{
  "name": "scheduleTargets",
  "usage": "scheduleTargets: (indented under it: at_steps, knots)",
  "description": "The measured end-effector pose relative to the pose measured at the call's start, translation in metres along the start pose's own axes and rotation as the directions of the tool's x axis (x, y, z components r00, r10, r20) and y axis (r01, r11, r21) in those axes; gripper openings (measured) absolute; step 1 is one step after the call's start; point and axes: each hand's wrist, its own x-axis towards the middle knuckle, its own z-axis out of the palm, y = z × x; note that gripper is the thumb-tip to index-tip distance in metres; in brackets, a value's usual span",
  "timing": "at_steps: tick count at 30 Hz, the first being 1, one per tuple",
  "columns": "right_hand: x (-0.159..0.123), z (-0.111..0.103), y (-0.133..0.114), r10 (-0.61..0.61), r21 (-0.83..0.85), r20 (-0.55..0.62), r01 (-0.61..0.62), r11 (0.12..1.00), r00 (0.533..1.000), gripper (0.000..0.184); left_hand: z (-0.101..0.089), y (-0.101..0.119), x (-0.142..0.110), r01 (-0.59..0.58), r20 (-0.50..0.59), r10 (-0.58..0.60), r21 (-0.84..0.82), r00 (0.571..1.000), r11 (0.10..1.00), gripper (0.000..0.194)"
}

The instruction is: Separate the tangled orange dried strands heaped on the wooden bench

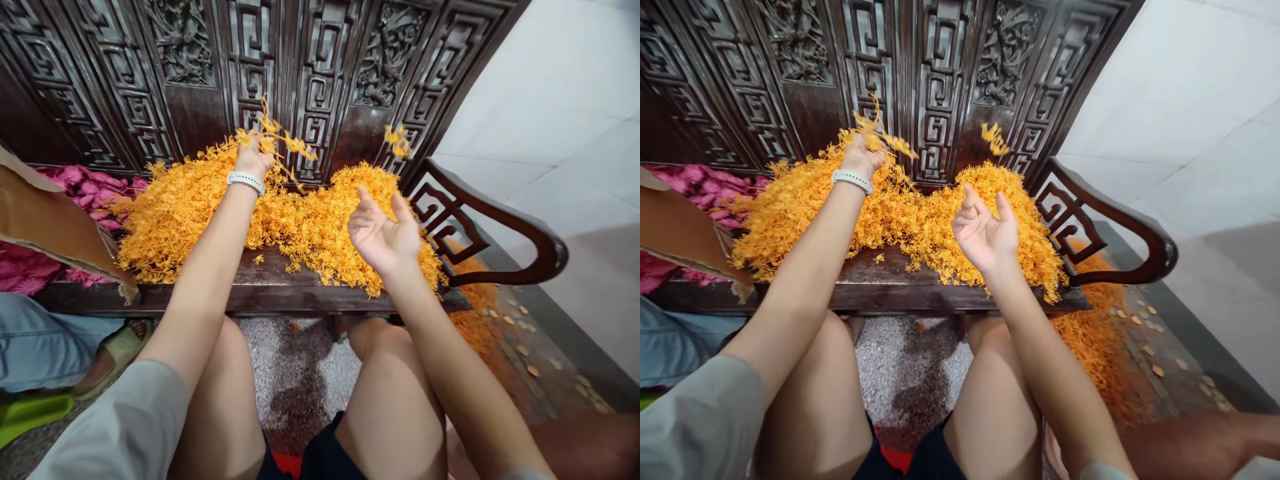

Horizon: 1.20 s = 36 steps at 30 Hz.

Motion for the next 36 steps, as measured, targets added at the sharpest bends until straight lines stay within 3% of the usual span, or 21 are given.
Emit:
scheduleTargets:
  at_steps: [2, 4, 5, 9, 15, 18, 20, 23, 29, 36]
  knots:
    - [0.008, -0.012, 0.011, 0.12, 0.019, -0.277, -0.12, 0.993, 0.953, 0.029, 0.008, -0.007, -0.015, -0.006, 0.007, 0.007, -0.073, 1.0, 0.997, 0.019]
    - [0.01, -0.014, 0.026, 0.259, 0.018, -0.374, -0.272, 0.962, 0.891, 0.025, 0.016, -0.015, -0.03, 0.034, 0.035, -0.031, -0.087, 0.999, 0.996, 0.016]
    - [0.009, -0.012, 0.031, 0.273, -0.008, -0.376, -0.297, 0.955, 0.885, 0.026, 0.019, -0.018, -0.037, 0.065, 0.07, -0.061, -0.059, 0.996, 0.996, 0.017]
    - [0.012, 0.0, 0.038, 0.131, -0.169, -0.385, -0.21, 0.963, 0.914, 0.041, 0.03, -0.03, -0.058, 0.187, 0.199, -0.205, 0.104, 0.958, 0.977, 0.025]
    - [0.016, 0.005, 0.041, 0.102, -0.273, -0.303, -0.189, 0.943, 0.947, 0.053, 0.038, -0.052, -0.092, 0.284, 0.365, -0.409, 0.35, 0.836, 0.893, 0.02]
    - [0.015, 0.005, 0.044, 0.123, -0.33, -0.248, -0.203, 0.922, 0.961, 0.053, 0.039, -0.063, -0.105, 0.286, 0.404, -0.475, 0.444, 0.782, 0.849, 0.024]
    - [0.014, 0.007, 0.046, 0.14, -0.35, -0.235, -0.218, 0.911, 0.962, 0.052, 0.039, -0.069, -0.109, 0.307, 0.377, -0.512, 0.485, 0.772, 0.819, 0.025]
    - [0.012, 0.012, 0.051, 0.115, -0.393, -0.219, -0.196, 0.899, 0.969, 0.046, 0.037, -0.078, -0.107, 0.319, 0.336, -0.496, 0.461, 0.801, 0.828, 0.022]
    - [0.01, 0.025, 0.058, 0.159, -0.444, -0.105, -0.19, 0.876, 0.982, 0.048, 0.033, -0.082, -0.086, 0.191, 0.294, -0.321, 0.396, 0.9, 0.898, 0.022]
    - [0.014, 0.029, 0.063, 0.146, -0.388, -0.145, -0.192, 0.902, 0.979, 0.048, 0.03, -0.081, -0.084, 0.149, 0.27, -0.254, 0.355, 0.929, 0.923, 0.02]
